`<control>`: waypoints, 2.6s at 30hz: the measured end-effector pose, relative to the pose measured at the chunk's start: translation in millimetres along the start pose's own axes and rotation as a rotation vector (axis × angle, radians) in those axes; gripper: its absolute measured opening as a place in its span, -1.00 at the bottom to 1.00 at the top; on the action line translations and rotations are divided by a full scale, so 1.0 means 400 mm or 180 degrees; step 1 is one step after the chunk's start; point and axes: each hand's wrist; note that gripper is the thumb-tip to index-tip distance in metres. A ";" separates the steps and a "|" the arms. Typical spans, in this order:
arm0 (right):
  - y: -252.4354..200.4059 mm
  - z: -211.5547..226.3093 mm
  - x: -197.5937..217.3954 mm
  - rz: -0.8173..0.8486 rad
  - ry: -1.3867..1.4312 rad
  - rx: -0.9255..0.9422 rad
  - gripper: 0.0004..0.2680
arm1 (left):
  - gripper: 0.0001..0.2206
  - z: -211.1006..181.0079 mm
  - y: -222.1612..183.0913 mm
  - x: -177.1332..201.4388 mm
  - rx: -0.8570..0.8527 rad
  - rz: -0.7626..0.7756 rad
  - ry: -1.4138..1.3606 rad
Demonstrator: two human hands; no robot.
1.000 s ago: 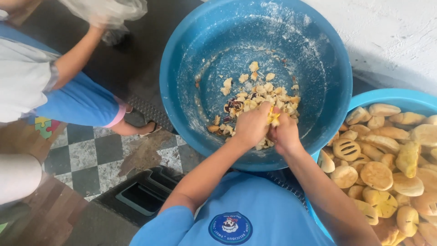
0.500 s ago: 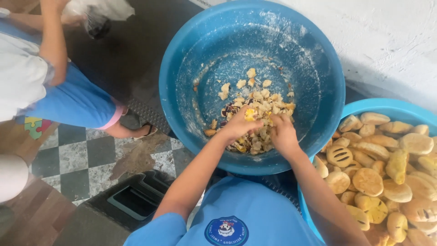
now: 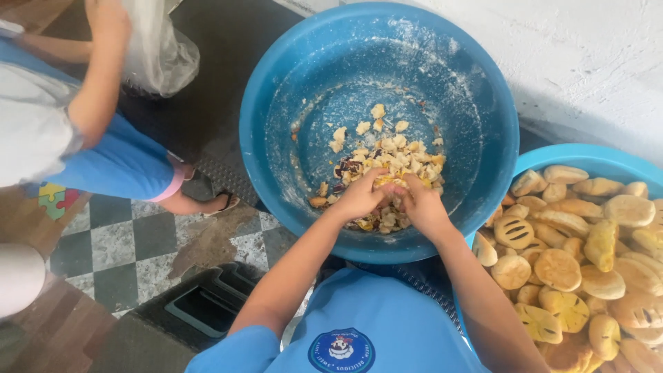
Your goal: Crumbling bread rolls by hand into a large plastic basin.
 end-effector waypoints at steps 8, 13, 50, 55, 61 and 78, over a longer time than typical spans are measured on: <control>0.000 -0.006 0.036 -0.0083 -0.0170 0.0177 -0.73 | -0.61 0.043 0.038 -0.005 -0.0445 -0.0374 0.0548; -0.005 0.003 0.047 -0.0213 -0.0013 0.0598 -0.72 | -0.58 0.038 0.023 0.002 -0.0509 -0.0608 0.0571; -0.003 -0.037 0.054 -0.0126 0.1773 -0.0498 -0.85 | -0.69 0.097 0.066 -0.022 -0.1015 -0.0695 0.1450; 0.007 -0.003 0.069 0.0007 0.1061 -0.0873 -0.84 | -0.51 0.040 0.017 -0.020 -0.0774 -0.0685 0.1184; -0.001 0.015 0.054 0.0161 0.0388 -0.0196 -0.83 | -0.71 0.063 0.068 -0.019 -0.1448 -0.0513 0.0773; 0.034 -0.046 -0.110 -0.1144 -0.0064 0.1443 -0.78 | -0.48 0.040 0.064 -0.013 -0.0184 -0.0456 0.0630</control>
Point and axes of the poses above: each hand's wrist, its own y-axis towards the middle knuckle, its own x-axis out of the back of the hand, z = x × y, and after that the axes turned 7 degrees about -y, right-handed
